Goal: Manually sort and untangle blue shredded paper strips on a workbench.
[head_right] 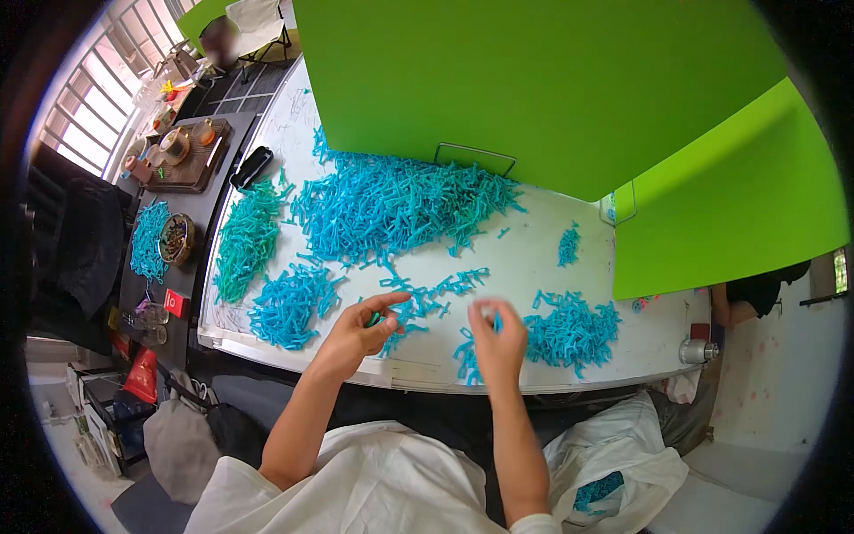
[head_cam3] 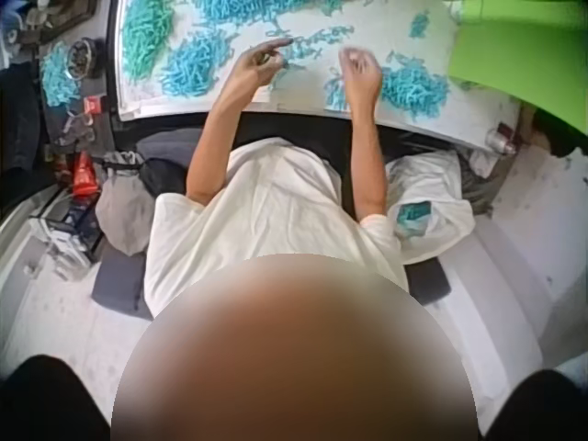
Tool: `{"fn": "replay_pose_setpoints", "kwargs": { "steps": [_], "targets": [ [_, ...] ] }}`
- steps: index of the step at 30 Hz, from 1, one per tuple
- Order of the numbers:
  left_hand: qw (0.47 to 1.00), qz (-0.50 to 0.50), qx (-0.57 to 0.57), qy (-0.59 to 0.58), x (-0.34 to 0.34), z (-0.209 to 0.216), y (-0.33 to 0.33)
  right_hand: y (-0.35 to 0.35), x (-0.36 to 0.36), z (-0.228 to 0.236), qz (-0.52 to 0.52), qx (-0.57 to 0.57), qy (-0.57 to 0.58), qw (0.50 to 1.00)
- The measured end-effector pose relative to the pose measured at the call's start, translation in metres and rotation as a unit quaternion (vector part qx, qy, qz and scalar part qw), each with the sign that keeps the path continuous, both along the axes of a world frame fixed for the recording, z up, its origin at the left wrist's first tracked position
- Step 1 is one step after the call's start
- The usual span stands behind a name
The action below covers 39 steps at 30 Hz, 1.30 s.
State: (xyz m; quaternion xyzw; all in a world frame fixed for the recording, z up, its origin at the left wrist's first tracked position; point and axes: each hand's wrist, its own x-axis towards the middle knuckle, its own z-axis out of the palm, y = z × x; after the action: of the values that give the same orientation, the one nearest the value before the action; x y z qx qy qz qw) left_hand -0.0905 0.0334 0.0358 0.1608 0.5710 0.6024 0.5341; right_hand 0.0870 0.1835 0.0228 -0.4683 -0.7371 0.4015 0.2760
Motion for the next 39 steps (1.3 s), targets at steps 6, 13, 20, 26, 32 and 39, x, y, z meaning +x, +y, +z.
{"fn": "replay_pose_setpoints", "kwargs": {
  "steps": [6,13,20,26,32,39],
  "targets": [
    [0.989,-0.039,0.018,-0.144,0.006,-0.017,-0.039,0.065,-0.085,-0.017,-0.015,0.074,-0.224,0.972],
    [0.974,-0.047,0.058,-0.216,0.015,-0.028,-0.057,0.074,-0.105,-0.038,-0.028,0.105,-0.316,0.943],
    [0.949,-0.032,0.043,-0.312,0.016,-0.029,-0.044,0.087,-0.068,-0.017,0.077,-0.313,-0.028,0.946],
    [0.939,0.078,0.044,-0.331,0.027,-0.029,-0.029,0.056,-0.037,-0.001,0.125,-0.477,0.102,0.864],
    [0.975,0.093,0.040,-0.196,0.036,-0.031,-0.026,-0.005,-0.013,0.015,0.166,-0.500,0.119,0.842],
    [0.985,0.060,-0.011,-0.163,0.046,-0.027,-0.040,-0.080,-0.016,0.026,0.223,-0.125,-0.081,0.963]
  ]
}}
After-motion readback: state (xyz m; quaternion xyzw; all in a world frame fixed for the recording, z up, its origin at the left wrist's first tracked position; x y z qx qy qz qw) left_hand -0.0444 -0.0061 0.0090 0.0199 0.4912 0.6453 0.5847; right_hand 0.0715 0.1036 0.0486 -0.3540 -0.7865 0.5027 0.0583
